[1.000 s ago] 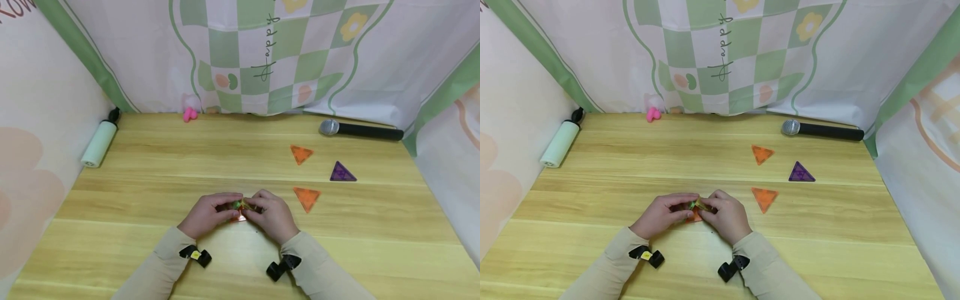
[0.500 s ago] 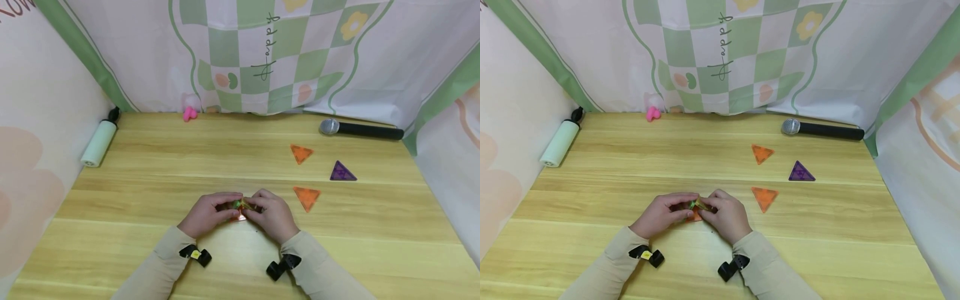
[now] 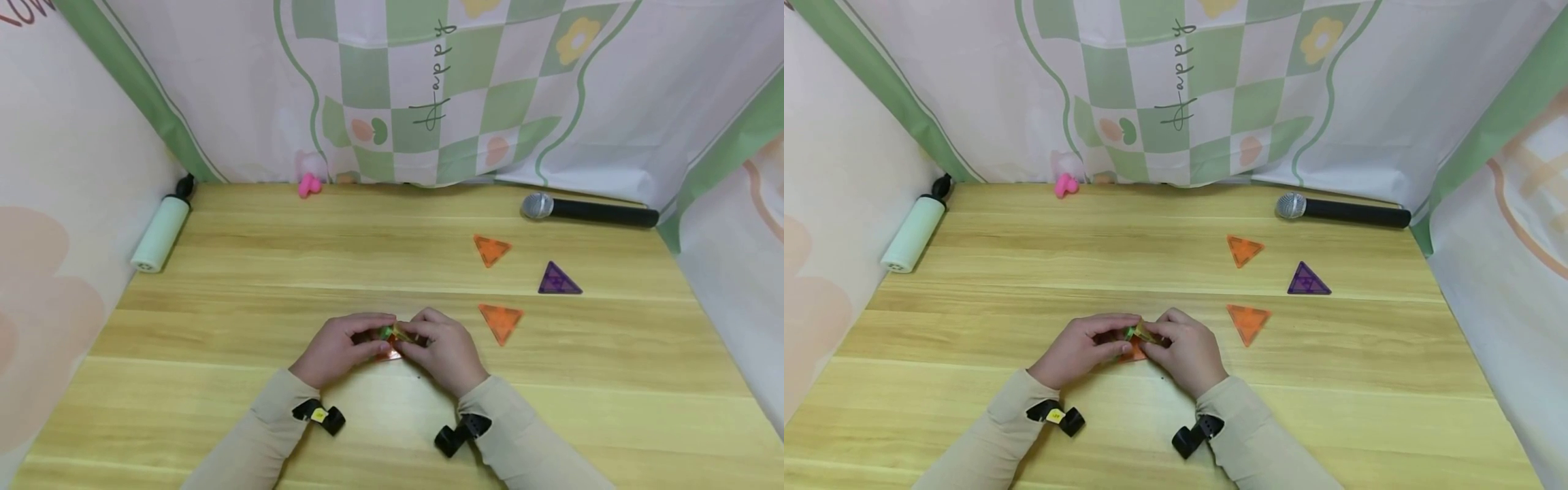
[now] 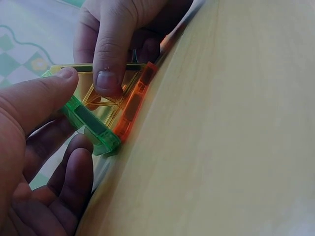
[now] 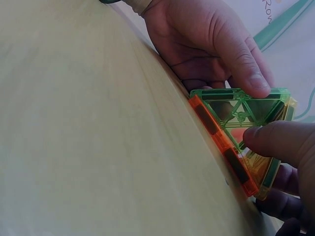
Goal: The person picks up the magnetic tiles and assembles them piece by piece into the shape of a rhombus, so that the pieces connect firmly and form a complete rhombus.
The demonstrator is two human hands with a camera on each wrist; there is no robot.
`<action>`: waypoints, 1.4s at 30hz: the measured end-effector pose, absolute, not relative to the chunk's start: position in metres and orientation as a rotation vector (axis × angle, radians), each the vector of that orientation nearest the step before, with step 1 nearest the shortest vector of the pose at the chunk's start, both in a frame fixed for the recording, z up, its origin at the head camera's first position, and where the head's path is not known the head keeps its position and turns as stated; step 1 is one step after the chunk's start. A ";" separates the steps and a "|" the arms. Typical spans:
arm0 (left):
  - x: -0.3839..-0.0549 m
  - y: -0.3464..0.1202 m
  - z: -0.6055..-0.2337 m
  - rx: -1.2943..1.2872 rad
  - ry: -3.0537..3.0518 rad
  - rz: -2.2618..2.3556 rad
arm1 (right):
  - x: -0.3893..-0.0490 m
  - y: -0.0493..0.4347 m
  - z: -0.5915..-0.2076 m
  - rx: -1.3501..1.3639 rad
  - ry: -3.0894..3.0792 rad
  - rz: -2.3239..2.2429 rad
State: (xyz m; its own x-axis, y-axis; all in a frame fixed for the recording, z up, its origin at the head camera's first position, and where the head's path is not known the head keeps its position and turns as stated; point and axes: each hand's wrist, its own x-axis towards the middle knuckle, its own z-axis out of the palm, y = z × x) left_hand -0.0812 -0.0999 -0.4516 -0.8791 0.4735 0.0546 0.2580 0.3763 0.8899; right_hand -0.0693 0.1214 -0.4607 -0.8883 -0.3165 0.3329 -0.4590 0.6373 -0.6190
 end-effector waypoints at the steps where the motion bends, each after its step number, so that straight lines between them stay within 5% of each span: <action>1: -0.081 -0.100 -0.451 0.655 2.423 1.510 | -0.069 0.121 -0.461 0.637 -2.664 1.087; 42: -0.082 -0.101 -0.453 0.652 2.406 1.498 | -0.070 0.122 -0.461 0.606 -2.688 1.105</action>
State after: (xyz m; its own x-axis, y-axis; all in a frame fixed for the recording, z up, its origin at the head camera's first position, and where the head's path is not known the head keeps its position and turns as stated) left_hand -0.0818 -0.1010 -0.4532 -0.8737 0.4851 0.0363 0.2465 0.3772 0.8927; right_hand -0.0696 0.1216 -0.4607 -0.9025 -0.3029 0.3063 -0.4307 0.6422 -0.6341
